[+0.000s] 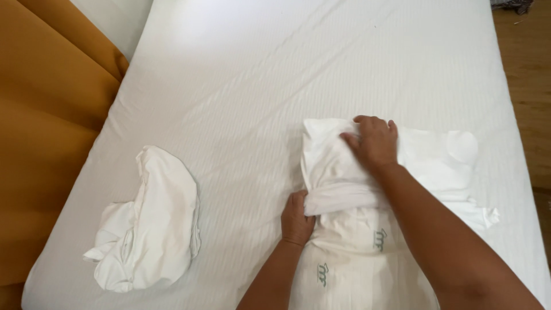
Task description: The person inserts a white pillow into a white pillowcase on a bed, smoothing and adjusting the fabric to fit. They then place a dark blue pillow with a moon and star pattern on the bed and begin inserting it into a white pillowcase.
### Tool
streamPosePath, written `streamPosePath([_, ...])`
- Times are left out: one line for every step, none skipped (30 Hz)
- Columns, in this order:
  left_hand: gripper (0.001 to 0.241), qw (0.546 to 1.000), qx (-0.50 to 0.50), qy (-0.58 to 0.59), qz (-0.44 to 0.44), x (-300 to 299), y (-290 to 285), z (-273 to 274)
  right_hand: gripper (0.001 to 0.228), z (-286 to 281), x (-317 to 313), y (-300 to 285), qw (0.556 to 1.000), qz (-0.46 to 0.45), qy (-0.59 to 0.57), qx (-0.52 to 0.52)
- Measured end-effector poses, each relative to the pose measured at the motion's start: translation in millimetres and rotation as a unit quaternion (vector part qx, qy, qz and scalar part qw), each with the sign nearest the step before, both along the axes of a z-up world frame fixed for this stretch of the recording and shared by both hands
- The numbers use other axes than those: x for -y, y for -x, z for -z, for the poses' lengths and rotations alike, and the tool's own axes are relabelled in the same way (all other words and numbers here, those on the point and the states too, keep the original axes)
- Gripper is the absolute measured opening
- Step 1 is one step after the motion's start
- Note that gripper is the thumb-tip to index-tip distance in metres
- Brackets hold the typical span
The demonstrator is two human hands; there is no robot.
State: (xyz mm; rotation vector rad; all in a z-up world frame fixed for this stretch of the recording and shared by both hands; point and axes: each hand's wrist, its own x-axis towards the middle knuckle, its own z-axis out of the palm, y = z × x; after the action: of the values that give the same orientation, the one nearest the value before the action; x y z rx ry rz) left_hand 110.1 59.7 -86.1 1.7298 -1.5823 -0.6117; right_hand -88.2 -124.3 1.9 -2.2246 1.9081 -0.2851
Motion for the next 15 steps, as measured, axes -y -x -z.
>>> streamPosePath([0.042, 1.000, -0.002, -0.001, 0.001, 0.9, 3.7, -10.8, 0.064, -3.0, -15.3, 0.2, 1.000, 0.001, -0.001, -0.002])
streamPosePath([0.050, 0.998, 0.024, 0.051, -0.003, 3.5, 5.6, -22.6, 0.067, -6.7, -29.3, -1.0, 0.999, -0.030, -0.014, -0.017])
streamPosePath([0.057, 0.993, 0.049, 0.104, -0.007, 5.7, 7.6, -35.1, 0.074, -11.1, -43.5, -2.1, 0.997, -0.061, -0.027, -0.033])
streamPosePath([0.057, 0.993, 0.051, 0.107, -0.008, 6.1, 5.8, -32.4, 0.074, -5.2, -62.5, 4.2, 0.997, -0.061, -0.024, -0.032])
streamPosePath([0.052, 0.995, 0.077, 0.059, 0.012, 6.2, 4.3, -30.1, 0.079, 0.6, -81.6, 10.9, 0.994, -0.086, -0.056, -0.049])
streamPosePath([0.049, 0.994, 0.102, 0.010, 0.032, 4.5, 3.4, -28.0, 0.084, 6.8, -102.6, 18.3, 0.988, -0.110, -0.089, -0.067])
streamPosePath([0.049, 0.994, 0.104, 0.012, 0.032, 4.6, -0.8, -16.2, 0.084, 13.0, -121.8, 28.2, 0.988, -0.109, -0.088, -0.065])
streamPosePath([0.047, 0.992, 0.113, -0.049, 0.005, 4.6, -3.3, -4.0, 0.082, 18.9, -142.6, 39.8, 0.986, -0.124, -0.083, -0.079])
streamPosePath([0.046, 0.986, 0.122, -0.109, -0.022, 4.5, -5.1, 8.1, 0.081, 24.9, -163.7, 51.8, 0.983, -0.138, -0.078, -0.092])
streamPosePath([0.046, 0.987, 0.121, -0.103, -0.017, 5.7, -1.5, -3.6, 0.081, 24.4, -171.0, 61.2, 0.984, -0.132, -0.074, -0.094])
streamPosePath([0.051, 0.989, 0.140, -0.054, 0.014, 7.0, 2.2, -15.4, 0.076, 23.9, -178.0, 70.7, 0.985, -0.144, -0.069, -0.067])
streamPosePath([0.058, 0.987, 0.156, -0.006, 0.045, 6.5, 6.3, -27.3, 0.071, 22.4, -186.6, 80.4, 0.985, -0.156, -0.065, -0.042])
streamPosePath([0.058, 0.987, 0.153, -0.002, 0.050, 8.8, 16.7, -34.8, 0.071, 4.8, -181.4, 86.5, 0.986, -0.151, -0.063, -0.045])
streamPosePath([0.060, 0.974, 0.180, 0.073, 0.120, 8.5, 26.0, -42.4, 0.061, -10.8, -179.8, 91.8, 0.985, -0.105, -0.108, -0.082])
streamPosePath([0.063, 0.949, 0.203, 0.148, 0.189, 7.8, 36.0, -49.7, 0.055, -26.4, -178.7, 97.9, 0.979, -0.059, -0.154, -0.117])
